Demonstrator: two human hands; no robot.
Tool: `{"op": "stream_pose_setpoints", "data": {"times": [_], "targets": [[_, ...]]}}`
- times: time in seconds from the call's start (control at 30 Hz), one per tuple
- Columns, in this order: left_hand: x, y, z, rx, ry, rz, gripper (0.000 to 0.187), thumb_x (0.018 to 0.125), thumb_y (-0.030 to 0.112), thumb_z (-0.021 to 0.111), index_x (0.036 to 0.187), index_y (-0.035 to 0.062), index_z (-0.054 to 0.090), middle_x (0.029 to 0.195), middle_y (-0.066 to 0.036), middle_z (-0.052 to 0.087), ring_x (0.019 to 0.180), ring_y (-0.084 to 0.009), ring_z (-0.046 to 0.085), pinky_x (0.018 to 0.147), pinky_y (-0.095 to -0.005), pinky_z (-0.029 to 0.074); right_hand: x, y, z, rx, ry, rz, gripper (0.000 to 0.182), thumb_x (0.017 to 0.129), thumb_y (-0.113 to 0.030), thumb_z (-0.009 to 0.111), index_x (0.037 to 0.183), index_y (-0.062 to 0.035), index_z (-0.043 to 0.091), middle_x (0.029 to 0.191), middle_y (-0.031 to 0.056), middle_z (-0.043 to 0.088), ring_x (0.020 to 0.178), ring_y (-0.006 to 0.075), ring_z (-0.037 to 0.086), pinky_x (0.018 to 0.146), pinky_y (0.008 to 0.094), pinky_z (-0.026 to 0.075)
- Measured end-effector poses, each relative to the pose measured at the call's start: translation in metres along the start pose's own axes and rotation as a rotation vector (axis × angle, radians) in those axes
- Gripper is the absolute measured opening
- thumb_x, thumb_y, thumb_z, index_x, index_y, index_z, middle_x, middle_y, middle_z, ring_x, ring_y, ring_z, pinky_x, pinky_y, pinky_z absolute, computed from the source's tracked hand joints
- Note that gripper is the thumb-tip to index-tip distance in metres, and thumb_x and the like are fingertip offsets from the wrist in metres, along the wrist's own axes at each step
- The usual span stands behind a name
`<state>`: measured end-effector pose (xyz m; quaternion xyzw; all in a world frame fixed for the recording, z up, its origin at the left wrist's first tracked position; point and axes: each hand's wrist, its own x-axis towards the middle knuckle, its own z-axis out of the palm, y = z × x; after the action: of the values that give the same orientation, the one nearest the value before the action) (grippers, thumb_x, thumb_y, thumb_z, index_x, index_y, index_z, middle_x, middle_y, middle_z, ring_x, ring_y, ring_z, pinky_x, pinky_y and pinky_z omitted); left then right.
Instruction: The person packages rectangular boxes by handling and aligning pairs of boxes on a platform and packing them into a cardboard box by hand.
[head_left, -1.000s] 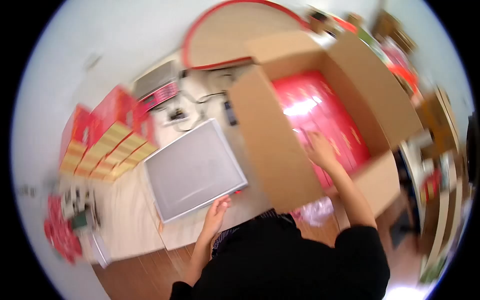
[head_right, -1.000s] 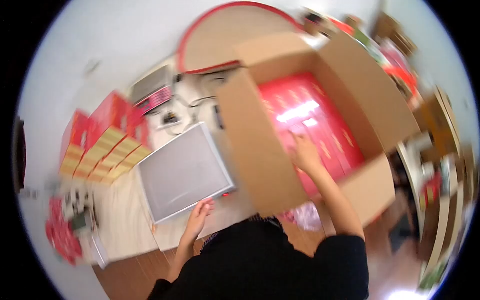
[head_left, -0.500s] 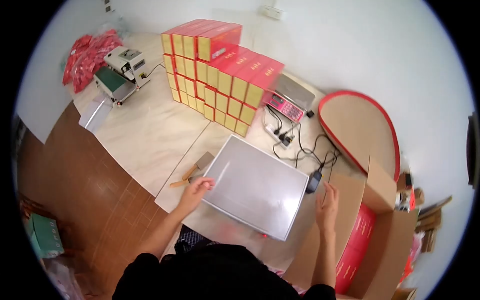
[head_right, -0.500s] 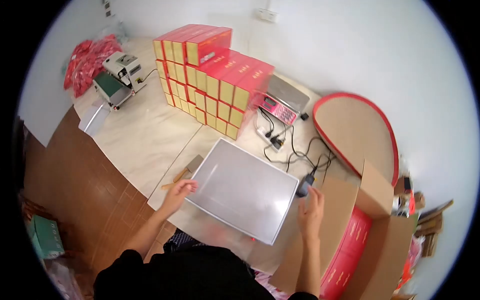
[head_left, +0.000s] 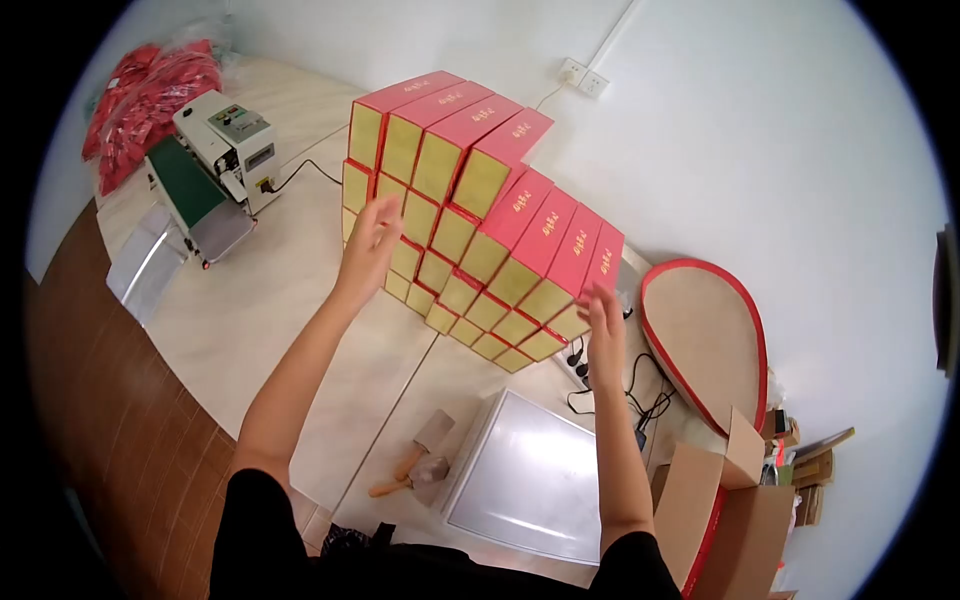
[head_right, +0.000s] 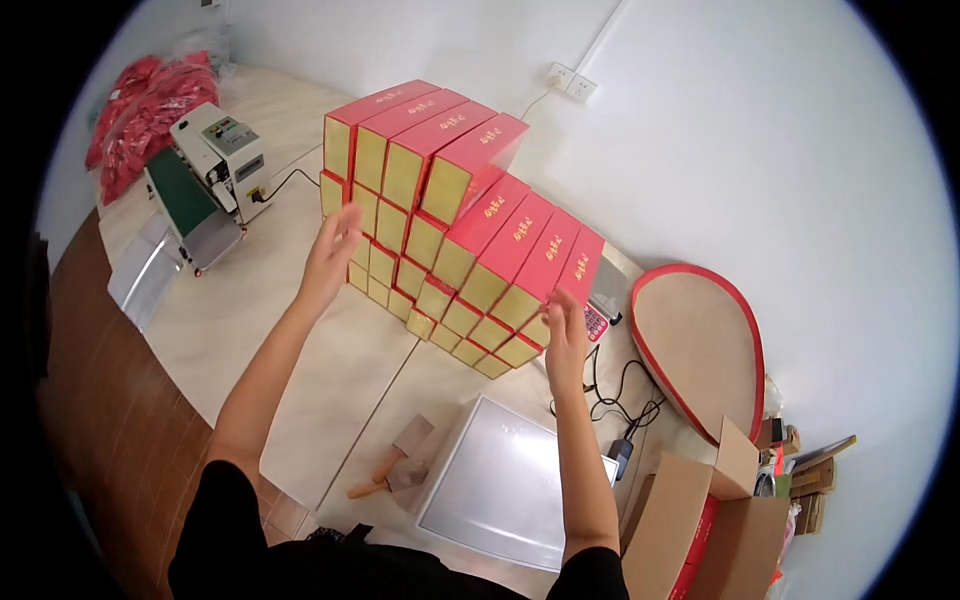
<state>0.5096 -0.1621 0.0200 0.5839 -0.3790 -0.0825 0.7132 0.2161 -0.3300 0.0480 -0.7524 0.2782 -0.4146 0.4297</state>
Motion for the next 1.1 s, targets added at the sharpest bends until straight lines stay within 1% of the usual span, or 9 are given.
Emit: {"op": "stream_pose_setpoints", "data": {"times": [0.17, 0.37, 0.5, 0.63, 0.7, 0.83, 0.97, 1.03, 1.1], "targets": [[0.099, -0.044, 0.025, 0.067, 0.046, 0.056, 0.037, 0.095, 0.018, 0.05, 0.128, 0.0018, 0.045, 0.129, -0.015, 0.048, 0.12, -0.0243, 0.047, 0.096, -0.0348, 0.04, 0.096, -0.006, 0.071, 0.132, 0.029, 0.13, 0.041, 0.099, -0.03, 0.042, 0.127, -0.0012, 0.049, 0.118, 0.0122, 0.057, 0.102, 0.0184, 0.057, 0.089, 0.0325, 0.046], [0.094, -0.039, 0.047, 0.196, 0.123, 0.099, 0.032, 0.096, 0.018, 0.048, 0.122, 0.0003, 0.046, 0.118, -0.015, 0.046, 0.108, -0.0262, 0.049, 0.093, -0.0364, 0.041, 0.185, 0.038, 0.121, 0.36, 0.099, 0.276, 0.045, 0.099, -0.034, 0.04, 0.129, -0.0011, 0.046, 0.119, 0.0111, 0.056, 0.101, 0.018, 0.056, 0.087, 0.0323, 0.046], [0.093, -0.034, 0.06, 0.048, -0.105, 0.2, 0.03, 0.099, 0.022, 0.041, 0.116, -0.0015, 0.051, 0.106, -0.015, 0.053, 0.096, -0.0248, 0.053, 0.086, -0.0357, 0.043, 0.214, 0.052, 0.123, 0.72, 0.128, 0.354, 0.047, 0.097, -0.038, 0.041, 0.126, -0.0009, 0.049, 0.119, 0.0121, 0.059, 0.105, 0.0228, 0.059, 0.088, 0.0365, 0.05], [0.125, -0.055, 0.093, -0.199, -0.122, 0.064, 0.045, 0.101, 0.032, 0.037, 0.126, -0.0026, 0.049, 0.12, -0.017, 0.054, 0.113, -0.0267, 0.051, 0.099, -0.0343, 0.037, 0.238, 0.073, 0.098, 0.817, -0.175, 0.318, 0.04, 0.097, -0.036, 0.046, 0.119, -0.0043, 0.053, 0.109, 0.0066, 0.062, 0.098, 0.0202, 0.062, 0.081, 0.0351, 0.053], [0.156, -0.075, 0.11, -0.278, -0.179, -0.16, 0.061, 0.1, 0.045, 0.031, 0.139, -0.0018, 0.038, 0.143, -0.017, 0.04, 0.133, -0.0259, 0.036, 0.11, -0.0335, 0.025, 0.242, 0.081, 0.097, 0.812, -0.125, 0.357, 0.04, 0.097, -0.037, 0.047, 0.119, -0.0045, 0.053, 0.11, 0.0064, 0.062, 0.097, 0.02, 0.061, 0.081, 0.0349, 0.053], [0.176, -0.071, 0.129, -0.748, -0.432, -0.586, 0.071, 0.097, 0.055, 0.03, 0.147, 0.0051, 0.023, 0.148, -0.007, 0.032, 0.132, -0.0187, 0.036, 0.108, -0.0301, 0.028, 0.239, 0.09, 0.098, 0.831, 0.024, 0.485, 0.039, 0.097, -0.037, 0.047, 0.119, -0.0054, 0.053, 0.111, 0.0056, 0.061, 0.097, 0.0191, 0.061, 0.08, 0.0341, 0.053], [0.13, -0.036, 0.141, -0.538, -0.262, -0.527, 0.077, 0.096, 0.057, 0.03, 0.149, 0.0053, 0.011, 0.157, -0.01, 0.01, 0.143, -0.0198, 0.014, 0.114, -0.0321, 0.018, 0.207, 0.067, 0.085, 0.785, 0.001, 0.378, 0.041, 0.096, -0.04, 0.048, 0.121, -0.0071, 0.054, 0.113, 0.0054, 0.06, 0.096, 0.0187, 0.06, 0.08, 0.0333, 0.053], [0.107, -0.062, 0.152, -0.484, -0.302, -0.298, 0.082, 0.096, 0.058, 0.027, 0.148, -0.0007, 0.004, 0.157, -0.014, 0.001, 0.145, -0.0248, -0.001, 0.116, -0.035, 0.002, 0.169, 0.02, 0.073, 0.863, 0.008, 0.421, 0.042, 0.099, -0.035, 0.045, 0.124, -0.0029, 0.051, 0.117, 0.0065, 0.059, 0.103, 0.0195, 0.057, 0.086, 0.0334, 0.05], [0.057, -0.012, 0.143, -0.325, -0.268, -0.112, 0.079, 0.097, 0.053, 0.028, 0.147, -0.0027, 0.003, 0.156, -0.018, 0.001, 0.144, -0.0289, -0.002, 0.116, -0.0381, 0.002, 0.136, -0.004, 0.053, 0.581, 0.065, 0.453, 0.05, 0.099, -0.042, 0.042, 0.132, -0.0043, 0.046, 0.124, 0.0089, 0.056, 0.111, 0.022, 0.054, 0.093, 0.035, 0.046]]}}
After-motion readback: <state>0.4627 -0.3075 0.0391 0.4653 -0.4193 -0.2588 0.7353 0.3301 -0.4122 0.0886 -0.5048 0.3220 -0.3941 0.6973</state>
